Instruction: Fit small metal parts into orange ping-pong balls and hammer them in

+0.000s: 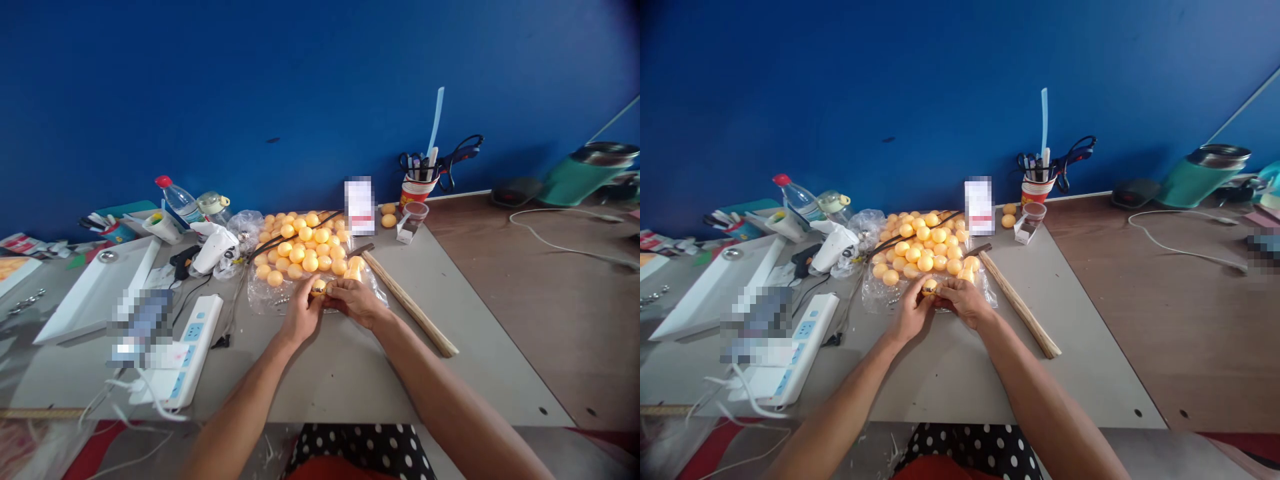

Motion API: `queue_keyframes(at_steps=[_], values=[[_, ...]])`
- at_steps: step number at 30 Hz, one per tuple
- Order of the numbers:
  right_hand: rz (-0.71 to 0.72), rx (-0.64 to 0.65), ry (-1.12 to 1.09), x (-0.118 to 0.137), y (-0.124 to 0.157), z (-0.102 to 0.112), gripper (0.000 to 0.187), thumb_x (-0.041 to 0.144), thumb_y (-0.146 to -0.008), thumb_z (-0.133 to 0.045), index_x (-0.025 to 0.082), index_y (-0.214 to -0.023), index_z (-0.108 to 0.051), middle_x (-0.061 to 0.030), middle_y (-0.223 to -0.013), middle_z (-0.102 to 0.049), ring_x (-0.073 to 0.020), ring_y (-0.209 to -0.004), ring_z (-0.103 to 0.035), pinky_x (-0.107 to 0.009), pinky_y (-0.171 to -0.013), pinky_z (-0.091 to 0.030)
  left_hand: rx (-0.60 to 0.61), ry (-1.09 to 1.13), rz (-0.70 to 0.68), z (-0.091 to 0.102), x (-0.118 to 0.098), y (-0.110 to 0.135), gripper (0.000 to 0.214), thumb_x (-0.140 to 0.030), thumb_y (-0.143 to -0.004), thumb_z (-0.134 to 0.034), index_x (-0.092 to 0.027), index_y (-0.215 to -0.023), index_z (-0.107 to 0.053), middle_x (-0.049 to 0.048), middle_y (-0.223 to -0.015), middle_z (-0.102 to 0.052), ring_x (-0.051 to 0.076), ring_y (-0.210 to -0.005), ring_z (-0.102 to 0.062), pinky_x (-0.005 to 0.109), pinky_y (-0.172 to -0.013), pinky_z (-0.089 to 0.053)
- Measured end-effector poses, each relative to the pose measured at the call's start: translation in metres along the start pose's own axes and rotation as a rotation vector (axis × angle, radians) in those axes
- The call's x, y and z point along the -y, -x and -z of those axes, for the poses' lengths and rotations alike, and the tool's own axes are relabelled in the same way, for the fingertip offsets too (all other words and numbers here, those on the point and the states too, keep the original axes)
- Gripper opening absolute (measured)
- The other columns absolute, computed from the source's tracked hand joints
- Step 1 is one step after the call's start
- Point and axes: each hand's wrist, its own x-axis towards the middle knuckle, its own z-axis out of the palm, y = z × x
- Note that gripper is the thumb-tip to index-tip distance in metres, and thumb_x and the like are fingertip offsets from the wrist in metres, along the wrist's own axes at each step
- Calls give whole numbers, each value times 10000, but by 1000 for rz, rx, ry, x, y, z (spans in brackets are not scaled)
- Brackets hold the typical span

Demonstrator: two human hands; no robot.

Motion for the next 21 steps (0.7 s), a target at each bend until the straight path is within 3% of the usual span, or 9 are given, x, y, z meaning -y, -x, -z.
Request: queue_keyframes(at_steps=[21], values=[[-16, 27, -7, 1, 0, 3, 329, 362, -515, -881, 140, -627, -666, -21, -660, -662, -125, -655, -602, -291, -753, -503, -7, -31, -27, 0, 0, 1, 387, -165, -846, -553, -176, -1233, -571, 137, -1234, -632, 253, -1152, -589, 449, -1014, -471]])
